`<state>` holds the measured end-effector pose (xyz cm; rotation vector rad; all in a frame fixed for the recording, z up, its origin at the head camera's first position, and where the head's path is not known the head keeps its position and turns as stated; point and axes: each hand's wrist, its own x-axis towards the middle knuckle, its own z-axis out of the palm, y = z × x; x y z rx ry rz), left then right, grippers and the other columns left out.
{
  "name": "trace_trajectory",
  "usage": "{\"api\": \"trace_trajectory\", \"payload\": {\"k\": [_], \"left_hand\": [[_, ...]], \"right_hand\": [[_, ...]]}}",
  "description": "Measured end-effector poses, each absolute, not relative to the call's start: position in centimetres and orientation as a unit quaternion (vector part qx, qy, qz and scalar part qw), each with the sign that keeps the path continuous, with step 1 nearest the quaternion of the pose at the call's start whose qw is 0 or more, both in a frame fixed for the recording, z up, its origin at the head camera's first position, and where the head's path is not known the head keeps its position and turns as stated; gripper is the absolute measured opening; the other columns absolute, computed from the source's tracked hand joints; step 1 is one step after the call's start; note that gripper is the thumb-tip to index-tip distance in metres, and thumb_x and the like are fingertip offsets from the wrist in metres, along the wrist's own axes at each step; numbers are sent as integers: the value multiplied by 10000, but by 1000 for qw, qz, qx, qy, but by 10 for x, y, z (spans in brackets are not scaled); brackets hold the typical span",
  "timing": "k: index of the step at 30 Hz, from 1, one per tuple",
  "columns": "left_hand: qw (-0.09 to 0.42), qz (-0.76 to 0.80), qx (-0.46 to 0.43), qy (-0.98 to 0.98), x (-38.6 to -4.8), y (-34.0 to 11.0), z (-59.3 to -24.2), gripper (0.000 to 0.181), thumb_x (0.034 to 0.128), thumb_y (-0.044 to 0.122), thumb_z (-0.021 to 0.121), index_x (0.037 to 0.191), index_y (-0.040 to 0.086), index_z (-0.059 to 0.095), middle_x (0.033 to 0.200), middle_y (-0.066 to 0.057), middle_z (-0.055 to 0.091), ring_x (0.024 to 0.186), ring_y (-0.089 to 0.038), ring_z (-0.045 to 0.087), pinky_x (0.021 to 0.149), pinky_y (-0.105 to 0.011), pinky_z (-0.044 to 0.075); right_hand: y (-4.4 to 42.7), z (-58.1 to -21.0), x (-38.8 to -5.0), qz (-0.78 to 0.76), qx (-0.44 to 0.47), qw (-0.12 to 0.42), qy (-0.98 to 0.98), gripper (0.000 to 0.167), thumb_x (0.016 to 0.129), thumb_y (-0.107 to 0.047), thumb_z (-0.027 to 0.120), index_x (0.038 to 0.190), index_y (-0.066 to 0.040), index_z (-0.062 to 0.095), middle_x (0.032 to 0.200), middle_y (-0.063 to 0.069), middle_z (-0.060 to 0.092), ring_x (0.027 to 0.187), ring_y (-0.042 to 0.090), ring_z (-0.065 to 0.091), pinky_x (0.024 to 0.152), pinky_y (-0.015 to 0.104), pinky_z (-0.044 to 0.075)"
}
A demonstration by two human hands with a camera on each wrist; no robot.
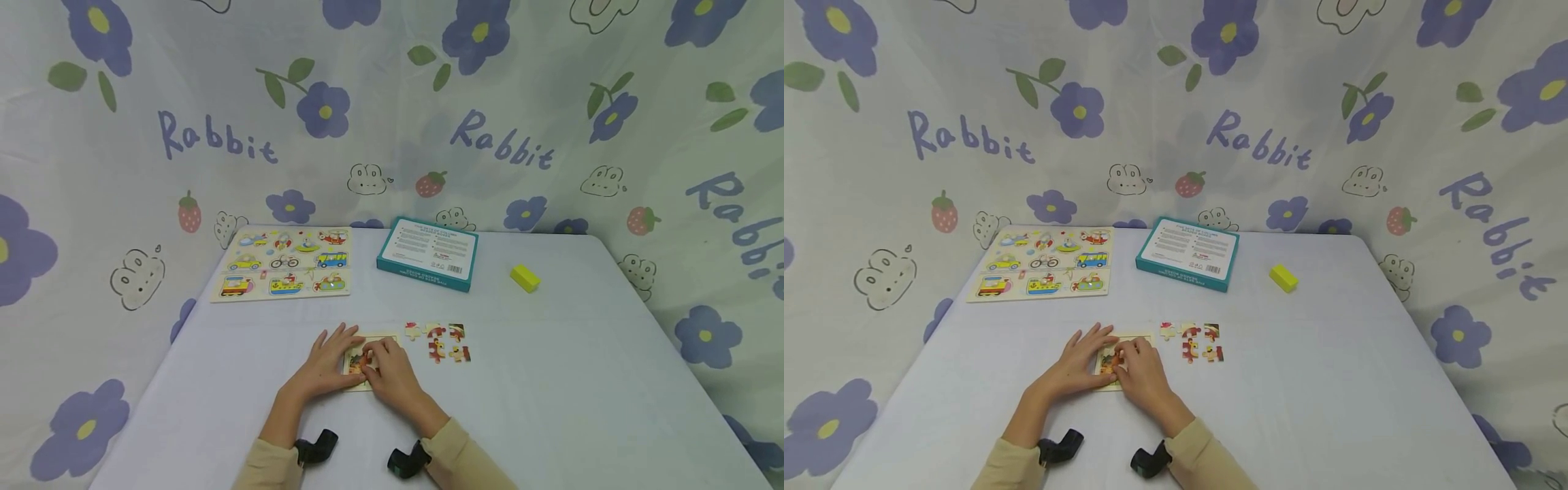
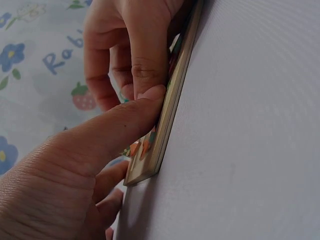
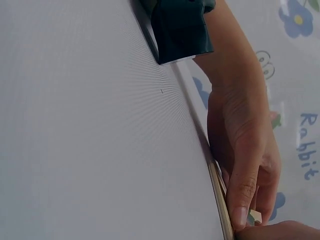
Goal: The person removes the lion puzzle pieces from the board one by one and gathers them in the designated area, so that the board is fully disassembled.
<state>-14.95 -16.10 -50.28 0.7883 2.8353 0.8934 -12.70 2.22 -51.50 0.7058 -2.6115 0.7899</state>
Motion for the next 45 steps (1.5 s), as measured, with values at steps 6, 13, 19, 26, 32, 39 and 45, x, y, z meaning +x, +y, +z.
{"api": "trace_trajectory", "payload": {"k": [6, 13, 19, 26, 32, 39, 45], "left_hand": [[23, 296, 262, 918, -149, -161, -504, 717, 704, 534, 705, 1277, 144, 522, 1435, -82, 362, 1367, -288, 178, 1075, -525, 41], [32, 299, 263, 917, -149, -161, -503, 710, 720, 534, 690, 1284, 139, 518, 1441, -79, 350, 1369, -294, 167, 1077, -522, 32], [34, 296, 262, 918, -149, -161, -502, 705, 723, 527, 691, 1285, 138, 516, 1443, -80, 347, 1371, -289, 162, 1077, -525, 34], [39, 290, 262, 920, -149, -161, -500, 705, 721, 515, 699, 1291, 145, 511, 1450, -68, 336, 1373, -277, 154, 1083, -510, 27], [40, 284, 260, 922, -149, -160, -501, 701, 722, 519, 697, 1289, 150, 514, 1449, -69, 337, 1374, -275, 156, 1084, -509, 29], [40, 276, 260, 925, -150, -160, -503, 716, 723, 540, 685, 1295, 146, 509, 1455, -60, 328, 1376, -263, 153, 1086, -503, 37], [38, 274, 264, 924, -149, -161, -502, 701, 739, 533, 669, 1297, 142, 508, 1455, -67, 327, 1374, -273, 155, 1084, -508, 40]], "right_hand": [[23, -516, -127, 270, 248, 168, -915, 315, 776, -216, 735, 1013, -116, 554, 850, -30, 549, 749, 106, 479, 657, 281, 415], [22, -515, -127, 258, 246, 172, -918, 252, 781, -201, 730, 945, -137, 550, 760, -58, 564, 668, 90, 474, 607, 256, 378], [24, -514, -126, 277, 238, 194, -910, 214, 798, -195, 715, 932, -142, 556, 728, -54, 570, 652, 84, 485, 598, 258, 363], [29, -514, -128, 333, 225, 192, -895, 172, 834, -186, 680, 948, -142, 559, 762, -72, 589, 664, 52, 483, 624, 258, 373], [35, -511, -128, 366, 205, 174, -891, 162, 855, -193, 655, 979, -136, 568, 806, -70, 614, 661, 41, 474, 631, 253, 373], [46, -509, -132, 398, 173, 156, -887, 168, 855, -192, 655, 999, -138, 587, 816, -76, 632, 691, 46, 494, 651, 265, 374], [57, -507, -134, 407, 169, 150, -885, 176, 859, -185, 650, 1018, -124, 604, 828, -64, 627, 730, 64, 506, 643, 266, 416]]}}
